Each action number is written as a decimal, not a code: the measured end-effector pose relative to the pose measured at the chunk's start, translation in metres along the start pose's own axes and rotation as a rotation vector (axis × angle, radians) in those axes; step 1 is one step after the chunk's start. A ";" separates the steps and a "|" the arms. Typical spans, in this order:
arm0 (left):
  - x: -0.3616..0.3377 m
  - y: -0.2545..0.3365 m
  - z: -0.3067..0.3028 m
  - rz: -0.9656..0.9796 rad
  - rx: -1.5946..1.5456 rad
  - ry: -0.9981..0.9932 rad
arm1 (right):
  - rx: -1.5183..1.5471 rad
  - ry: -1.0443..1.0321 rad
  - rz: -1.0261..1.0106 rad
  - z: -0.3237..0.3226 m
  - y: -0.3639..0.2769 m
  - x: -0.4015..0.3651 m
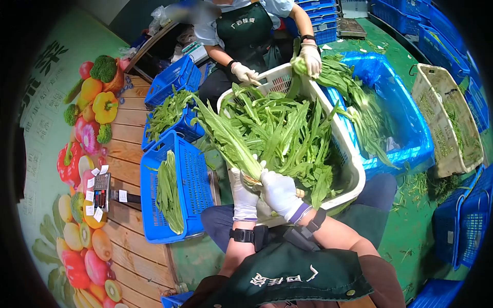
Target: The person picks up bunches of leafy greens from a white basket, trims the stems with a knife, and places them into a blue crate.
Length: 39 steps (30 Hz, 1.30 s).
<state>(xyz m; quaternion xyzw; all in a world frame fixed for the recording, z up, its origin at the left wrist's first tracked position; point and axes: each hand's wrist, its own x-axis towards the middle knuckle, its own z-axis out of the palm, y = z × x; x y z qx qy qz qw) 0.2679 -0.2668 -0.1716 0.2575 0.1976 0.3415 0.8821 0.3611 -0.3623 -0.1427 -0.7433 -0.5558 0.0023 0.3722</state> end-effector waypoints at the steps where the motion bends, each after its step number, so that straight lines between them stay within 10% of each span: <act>1: 0.000 0.001 0.000 0.006 -0.001 -0.014 | 0.042 0.054 -0.020 0.000 0.000 0.001; 5: 0.002 0.000 0.012 0.074 -0.078 0.046 | 0.266 0.206 0.021 -0.001 -0.003 0.002; 8: 0.005 0.003 0.019 0.136 -0.227 0.187 | 0.998 0.090 0.721 -0.013 -0.006 0.013; 11: 0.009 0.008 0.011 0.098 -0.419 0.065 | 1.443 0.001 0.912 -0.024 0.009 0.020; 19: 0.002 0.013 -0.002 0.071 -0.088 -0.144 | 0.423 -0.005 0.101 -0.015 -0.001 0.012; 39: -0.001 0.015 0.005 0.126 -0.326 -0.131 | 0.645 -0.004 0.275 0.002 0.023 0.007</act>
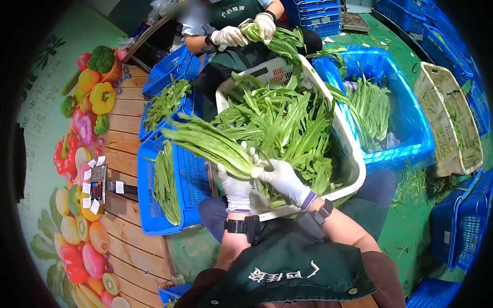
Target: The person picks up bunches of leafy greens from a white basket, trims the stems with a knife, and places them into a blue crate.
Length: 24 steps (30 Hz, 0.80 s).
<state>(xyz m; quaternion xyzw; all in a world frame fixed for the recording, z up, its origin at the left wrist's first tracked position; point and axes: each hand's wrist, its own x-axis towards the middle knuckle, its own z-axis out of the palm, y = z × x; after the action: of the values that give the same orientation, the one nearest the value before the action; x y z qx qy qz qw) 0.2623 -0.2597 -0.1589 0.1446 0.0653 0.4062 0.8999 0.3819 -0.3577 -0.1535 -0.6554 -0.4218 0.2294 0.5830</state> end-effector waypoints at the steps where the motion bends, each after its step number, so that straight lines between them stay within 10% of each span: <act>1: -0.001 0.004 0.002 -0.018 0.119 -0.041 | 0.169 -0.162 0.258 -0.005 -0.002 0.001; 2: 0.000 0.008 0.003 -0.032 0.235 -0.084 | 0.337 -0.326 0.513 -0.011 -0.011 0.005; 4: 0.004 0.016 -0.005 -0.038 0.240 -0.108 | 0.293 -0.307 0.474 -0.017 -0.017 0.006; 6: 0.006 0.016 -0.009 -0.010 0.308 -0.017 | -0.006 -0.051 -0.037 -0.009 -0.007 0.008; 12: 0.008 0.004 -0.009 0.133 0.181 -0.074 | -0.009 -0.212 0.236 0.002 -0.026 -0.013; 24: 0.007 -0.005 0.011 0.202 0.148 -0.065 | -0.147 -0.039 0.034 0.027 0.009 -0.014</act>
<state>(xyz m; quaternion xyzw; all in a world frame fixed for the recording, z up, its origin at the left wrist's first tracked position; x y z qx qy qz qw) 0.2727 -0.2595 -0.1500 0.2297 0.0512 0.4840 0.8428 0.3560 -0.3534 -0.1699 -0.6989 -0.4374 0.2204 0.5211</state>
